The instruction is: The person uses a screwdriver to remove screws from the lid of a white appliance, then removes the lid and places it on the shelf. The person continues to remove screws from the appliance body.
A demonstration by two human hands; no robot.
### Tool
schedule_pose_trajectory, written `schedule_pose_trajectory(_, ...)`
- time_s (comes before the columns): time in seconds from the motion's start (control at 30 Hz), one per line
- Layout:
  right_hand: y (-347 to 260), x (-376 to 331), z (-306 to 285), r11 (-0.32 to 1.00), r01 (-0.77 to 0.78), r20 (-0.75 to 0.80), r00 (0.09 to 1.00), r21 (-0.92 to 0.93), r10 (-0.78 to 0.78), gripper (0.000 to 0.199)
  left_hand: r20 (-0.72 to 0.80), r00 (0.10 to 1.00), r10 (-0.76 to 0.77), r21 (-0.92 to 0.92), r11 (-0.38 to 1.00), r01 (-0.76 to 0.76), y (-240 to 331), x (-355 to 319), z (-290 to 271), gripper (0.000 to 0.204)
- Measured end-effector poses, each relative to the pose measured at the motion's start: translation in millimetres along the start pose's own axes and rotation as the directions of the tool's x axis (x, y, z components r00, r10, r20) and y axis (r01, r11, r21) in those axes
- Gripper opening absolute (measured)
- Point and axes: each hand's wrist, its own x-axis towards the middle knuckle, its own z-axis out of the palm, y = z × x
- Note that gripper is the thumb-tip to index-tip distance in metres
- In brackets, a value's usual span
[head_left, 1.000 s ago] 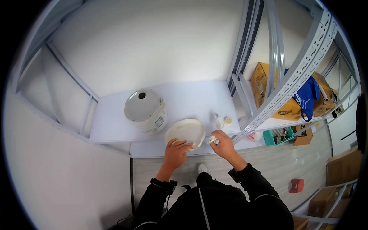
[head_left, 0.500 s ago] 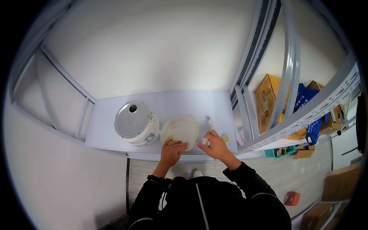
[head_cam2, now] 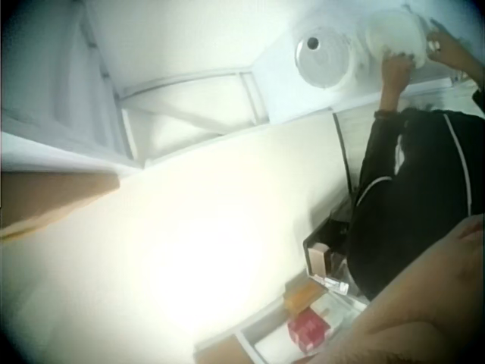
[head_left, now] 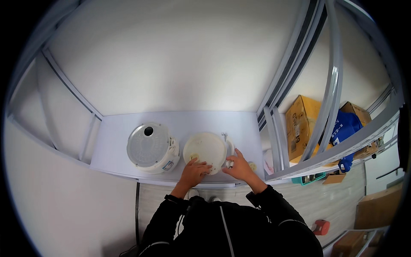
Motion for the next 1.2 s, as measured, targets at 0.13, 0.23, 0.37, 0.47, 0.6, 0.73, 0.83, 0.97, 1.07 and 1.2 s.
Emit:
schedule_pose_trajectory(0.13, 6.1, 8.5, 2.0, 0.996, -0.071, 0.031, 0.997, -0.054, 0.072, 0.063, 0.048, 0.999, 0.023, -0.024, 0.999, -0.022, -9.4, 5.1, 0.2, 0.013)
schedule_pose_trajectory(0.23, 11.7, 13.7, 8.8, 0.997, -0.073, 0.022, 0.997, -0.017, 0.073, 0.065, 0.086, 0.995, 0.046, -0.036, 0.998, -0.043, -15.1, 8.6, 1.7, 0.009)
schedule_pose_trajectory(0.37, 6.9, 17.7, 11.4, 0.994, -0.092, -0.016, 0.996, -0.052, 0.091, 0.067, 0.107, 0.99, 0.089, 0.001, 0.996, -0.09, -19.6, 12.7, 3.2, 0.008)
schedule_pose_trajectory(0.47, -3.8, 18.1, 11.4, 0.982, -0.167, -0.026, 0.986, -0.084, 0.165, 0.066, 0.13, 0.989, 0.077, -0.019, 0.997, -0.075, -21.9, 15.9, 2.2, 0.008)
schedule_pose_trajectory(0.6, -1.5, 20.3, 18.9, 0.971, -0.198, -0.034, 0.98, -0.137, 0.195, 0.07, 0.126, 0.99, 0.069, -0.016, 0.998, -0.067, -17.9, 21.0, 1.7, 0.008)
schedule_pose_trajectory(0.73, -0.2, 22.3, 13.8, 0.984, -0.158, 0.021, 0.987, -0.079, 0.16, 0.081, 0.104, 0.992, 0.074, -0.025, 0.997, -0.072, -16.1, 22.4, 6.4, 0.007)
schedule_pose_trajectory(0.83, 11.8, 19.8, 17.9, 0.993, -0.104, -0.07, 0.993, -0.056, 0.1, 0.087, 0.088, 0.993, 0.082, -0.022, 0.996, -0.081, -15.2, 23.8, 13.0, 0.007)
schedule_pose_trajectory(0.97, -2.9, 13.5, 2.1, 0.997, -0.062, -0.111, 0.992, -0.053, 0.056, 0.074, 0.125, 0.992, 0.003, 0.056, 0.998, -0.01, -7.8, 24.4, 17.8, 0.014)
schedule_pose_trajectory(1.07, -12.9, 11.4, -19.2, 1.0, 0.023, -0.126, 0.992, 0.006, -0.022, 0.071, 0.136, 0.987, -0.08, 0.081, 0.994, 0.07, 0.1, 27.4, 18.6, 0.025)
schedule_pose_trajectory(1.2, -41.2, 0.4, -50.0, 0.975, 0.219, -0.235, 0.95, 0.034, -0.205, 0.069, 0.142, 0.985, -0.095, 0.097, 0.992, 0.082, 10.4, 31.2, 14.0, 0.034)
